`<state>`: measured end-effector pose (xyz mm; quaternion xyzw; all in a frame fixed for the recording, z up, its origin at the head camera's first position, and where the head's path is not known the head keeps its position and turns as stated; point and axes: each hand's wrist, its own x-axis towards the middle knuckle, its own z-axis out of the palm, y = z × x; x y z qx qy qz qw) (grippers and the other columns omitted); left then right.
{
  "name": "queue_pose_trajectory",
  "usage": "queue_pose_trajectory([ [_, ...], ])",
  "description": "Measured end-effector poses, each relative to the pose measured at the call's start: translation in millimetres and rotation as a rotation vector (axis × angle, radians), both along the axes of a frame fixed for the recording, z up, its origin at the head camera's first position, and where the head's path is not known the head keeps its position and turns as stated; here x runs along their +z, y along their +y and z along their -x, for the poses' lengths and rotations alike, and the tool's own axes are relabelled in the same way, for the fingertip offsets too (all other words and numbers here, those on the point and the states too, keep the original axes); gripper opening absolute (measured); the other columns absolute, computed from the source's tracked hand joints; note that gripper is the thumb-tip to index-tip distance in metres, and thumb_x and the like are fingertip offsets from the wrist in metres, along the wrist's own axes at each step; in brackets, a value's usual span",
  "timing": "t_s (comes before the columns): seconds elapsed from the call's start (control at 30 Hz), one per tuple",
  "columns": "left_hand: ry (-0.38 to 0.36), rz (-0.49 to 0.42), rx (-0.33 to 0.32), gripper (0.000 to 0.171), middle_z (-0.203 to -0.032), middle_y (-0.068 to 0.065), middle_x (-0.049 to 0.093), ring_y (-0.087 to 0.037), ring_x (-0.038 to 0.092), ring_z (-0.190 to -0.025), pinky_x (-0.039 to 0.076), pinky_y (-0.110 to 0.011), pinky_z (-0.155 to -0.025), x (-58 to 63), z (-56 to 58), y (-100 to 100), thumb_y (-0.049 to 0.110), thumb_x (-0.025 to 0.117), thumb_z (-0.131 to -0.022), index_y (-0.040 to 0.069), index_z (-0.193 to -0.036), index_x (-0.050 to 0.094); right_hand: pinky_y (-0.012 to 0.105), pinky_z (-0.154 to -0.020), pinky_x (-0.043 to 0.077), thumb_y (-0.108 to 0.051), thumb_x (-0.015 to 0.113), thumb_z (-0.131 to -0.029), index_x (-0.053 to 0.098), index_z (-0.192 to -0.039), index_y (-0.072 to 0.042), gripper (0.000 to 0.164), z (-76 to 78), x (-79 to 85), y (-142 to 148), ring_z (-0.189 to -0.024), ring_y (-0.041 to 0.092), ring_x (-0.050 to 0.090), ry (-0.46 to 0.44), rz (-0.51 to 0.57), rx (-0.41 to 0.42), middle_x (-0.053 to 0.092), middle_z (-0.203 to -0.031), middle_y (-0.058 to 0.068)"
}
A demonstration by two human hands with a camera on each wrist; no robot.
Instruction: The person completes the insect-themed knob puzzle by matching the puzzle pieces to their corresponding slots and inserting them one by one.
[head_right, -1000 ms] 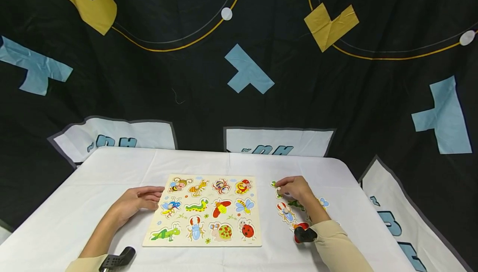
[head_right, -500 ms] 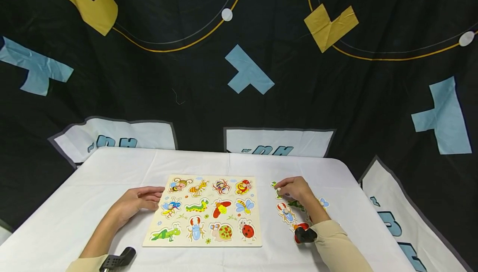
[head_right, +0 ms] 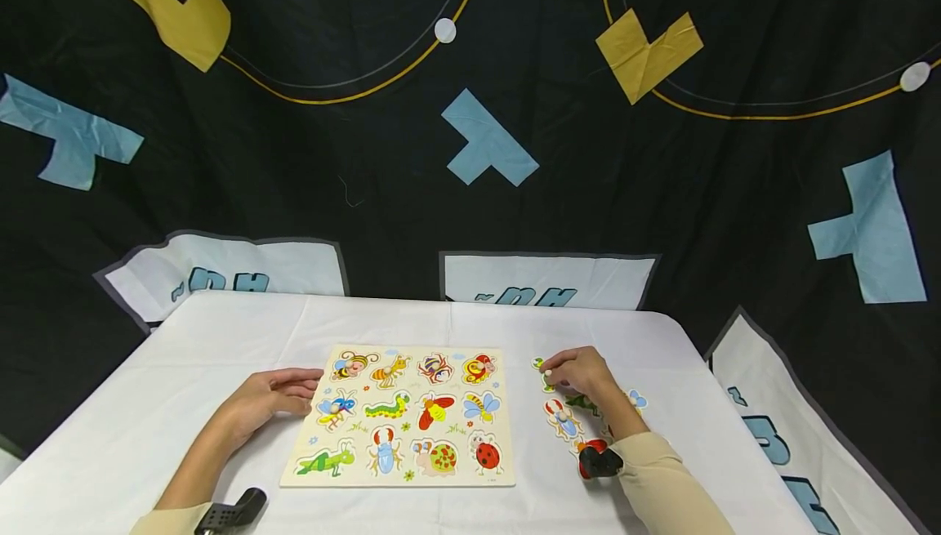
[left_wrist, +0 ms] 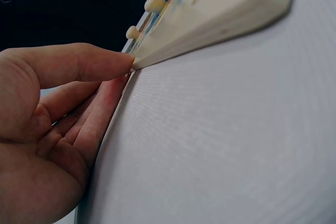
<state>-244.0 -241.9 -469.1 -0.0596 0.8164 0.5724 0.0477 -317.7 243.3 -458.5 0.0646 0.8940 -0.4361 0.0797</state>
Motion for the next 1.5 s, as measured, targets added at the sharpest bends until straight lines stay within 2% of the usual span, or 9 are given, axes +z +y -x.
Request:
queue_pose_trajectory([
  [0.3, -0.002, -0.006, 0.001, 0.061, -0.103, -0.009, 0.07, -0.018, 0.066, -0.091, 0.047, -0.024, -0.077, 0.7, -0.6, 0.0, 0.0, 0.077, -0.066, 0.003, -0.125, 0.061, 0.029, -0.057, 0.04, -0.015, 0.076, -0.074, 0.077, -0.089, -0.015, 0.015, 0.8, 1.8, -3.0, -0.079, 0.021, 0.057, -0.027, -0.024, -0.033, 0.07, -0.093, 0.004],
  [0.6, -0.004, 0.004, 0.003, 0.061, -0.102, -0.008, 0.07, -0.018, 0.065, -0.091, 0.047, -0.027, -0.079, -0.9, 1.1, -0.3, 0.001, 0.077, -0.065, 0.004, -0.124, 0.062, 0.031, -0.06, 0.045, -0.012, 0.078, -0.07, 0.076, -0.087, -0.008, 0.017, 0.3, 2.8, -5.5, -0.071, 0.019, 0.056, 0.038, 0.011, 0.002, 0.07, -0.086, 0.004],
  [0.87, 0.011, -0.005, -0.008, 0.062, -0.103, -0.009, 0.07, -0.019, 0.066, -0.091, 0.047, -0.025, -0.077, -0.5, 0.3, -0.1, 0.0, 0.077, -0.065, 0.002, -0.125, 0.061, 0.031, -0.06, 0.045, -0.014, 0.081, -0.068, 0.076, -0.083, -0.009, 0.017, -0.8, 7.5, -8.4, -0.072, 0.018, 0.057, 0.055, -0.031, 0.01, 0.07, -0.085, 0.003],
  [1.13, 0.018, -0.005, -0.007, 0.061, -0.103, -0.01, 0.07, -0.018, 0.065, -0.091, 0.047, -0.024, -0.075, -1.5, 0.1, -0.6, 0.0, 0.077, -0.065, 0.002, -0.124, 0.061, 0.03, -0.062, 0.046, -0.018, 0.081, -0.07, 0.075, -0.082, -0.009, 0.016, -1.6, 14.1, -13.1, -0.07, 0.017, 0.056, 0.044, -0.054, 0.056, 0.069, -0.079, 0.001],
  [1.3, 0.017, -0.003, -0.007, 0.061, -0.103, -0.009, 0.07, -0.018, 0.065, -0.091, 0.047, -0.024, -0.076, -0.5, -0.8, -0.1, 0.0, 0.077, -0.066, 0.002, -0.124, 0.061, 0.031, -0.061, 0.047, -0.018, 0.081, -0.069, 0.074, -0.08, -0.009, 0.016, -3.0, 18.5, -20.1, -0.067, 0.016, 0.056, 0.07, -0.062, 0.091, 0.069, -0.074, 0.0],
  [1.5, 0.02, -0.012, -0.006, 0.061, -0.102, -0.01, 0.07, -0.019, 0.066, -0.091, 0.048, -0.024, -0.076, -0.7, -0.7, -0.3, -0.001, 0.077, -0.065, 0.001, -0.124, 0.061, 0.029, -0.06, 0.045, -0.018, 0.082, -0.068, 0.074, -0.08, -0.009, 0.017, -5.6, 22.3, -32.2, -0.067, 0.015, 0.055, 0.083, -0.081, 0.097, 0.068, -0.073, -0.001],
])
